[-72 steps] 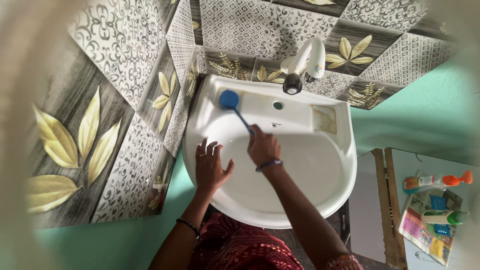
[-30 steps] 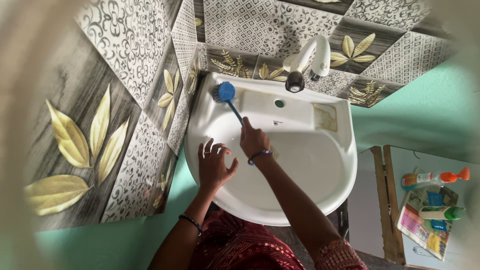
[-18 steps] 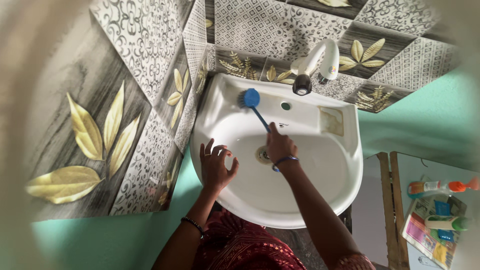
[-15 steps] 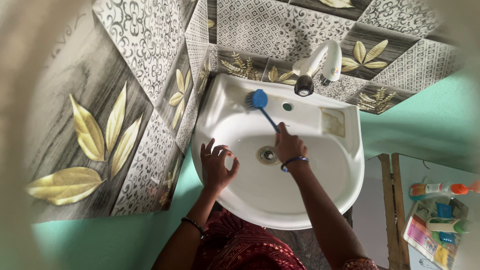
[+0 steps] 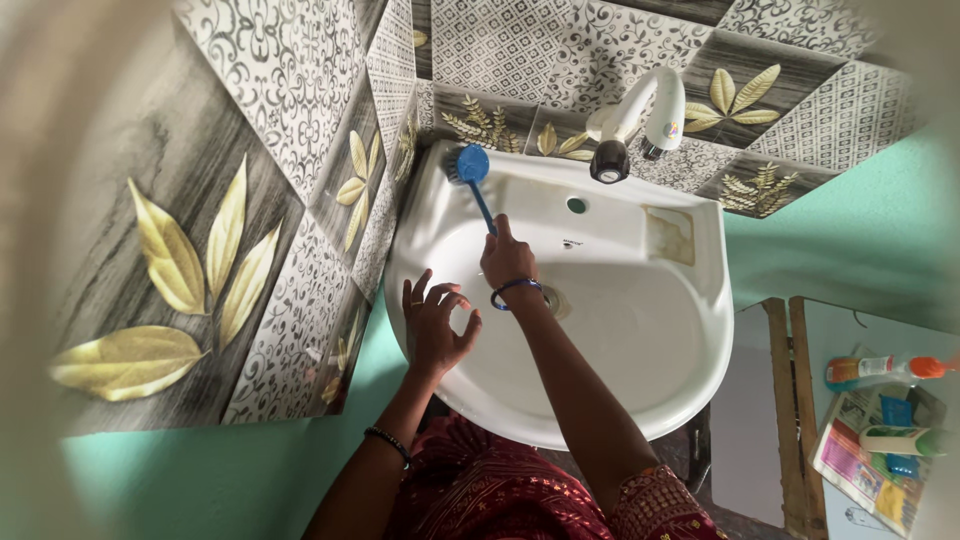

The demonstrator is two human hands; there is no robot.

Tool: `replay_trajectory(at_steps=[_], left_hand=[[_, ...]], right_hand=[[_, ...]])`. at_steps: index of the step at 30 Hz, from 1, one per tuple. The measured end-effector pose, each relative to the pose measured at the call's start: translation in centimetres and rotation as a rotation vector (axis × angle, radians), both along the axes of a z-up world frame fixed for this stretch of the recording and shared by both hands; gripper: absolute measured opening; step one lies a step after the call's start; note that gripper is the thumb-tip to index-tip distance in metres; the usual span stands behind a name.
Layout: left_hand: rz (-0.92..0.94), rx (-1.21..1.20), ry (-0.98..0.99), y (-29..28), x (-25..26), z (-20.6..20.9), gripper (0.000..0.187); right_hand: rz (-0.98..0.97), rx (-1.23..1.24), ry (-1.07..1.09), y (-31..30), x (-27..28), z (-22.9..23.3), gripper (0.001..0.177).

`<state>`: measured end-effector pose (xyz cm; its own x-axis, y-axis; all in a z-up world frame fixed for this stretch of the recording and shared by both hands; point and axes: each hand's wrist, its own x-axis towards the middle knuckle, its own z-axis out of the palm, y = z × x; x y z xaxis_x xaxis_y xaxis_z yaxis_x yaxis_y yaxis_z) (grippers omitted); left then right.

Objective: The person cleans the washbasin by scrubbing it with a blue brush and rinsing it with water from the faucet.

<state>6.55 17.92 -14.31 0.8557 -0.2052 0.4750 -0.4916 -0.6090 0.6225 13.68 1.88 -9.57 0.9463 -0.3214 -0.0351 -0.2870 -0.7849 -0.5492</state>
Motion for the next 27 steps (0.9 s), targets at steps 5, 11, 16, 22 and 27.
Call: replay_trajectory(at_steps=[5,11,16,22,27], left_hand=[[-0.001,0.068,0.035,-0.1,0.3,0.4,0.021],[-0.030,0.226,0.099,-0.6,0.4,1.1,0.026],[-0.024,0.314,0.095,-0.7,0.4,0.8,0.032],[-0.003,0.328,0.103,-0.8,0.5,0.5,0.033],[0.028,0.249,0.059,-0.7,0.5,0.2,0.029]], right_hand=[[0.107,-0.001,-0.009,0.2,-3.6,1.1,0.030],[0.156,-0.048,0.169,-0.5,-8.0,4.7,0.029],[0.058,-0.156,0.135,-0.6,-4.2,4.4,0.030],[0.033,-0.126,0.107,-0.1,-5.0,2.9,0.037],[0.060,-0.032,0.107,1.9,-11.0,2.8,0.040]])
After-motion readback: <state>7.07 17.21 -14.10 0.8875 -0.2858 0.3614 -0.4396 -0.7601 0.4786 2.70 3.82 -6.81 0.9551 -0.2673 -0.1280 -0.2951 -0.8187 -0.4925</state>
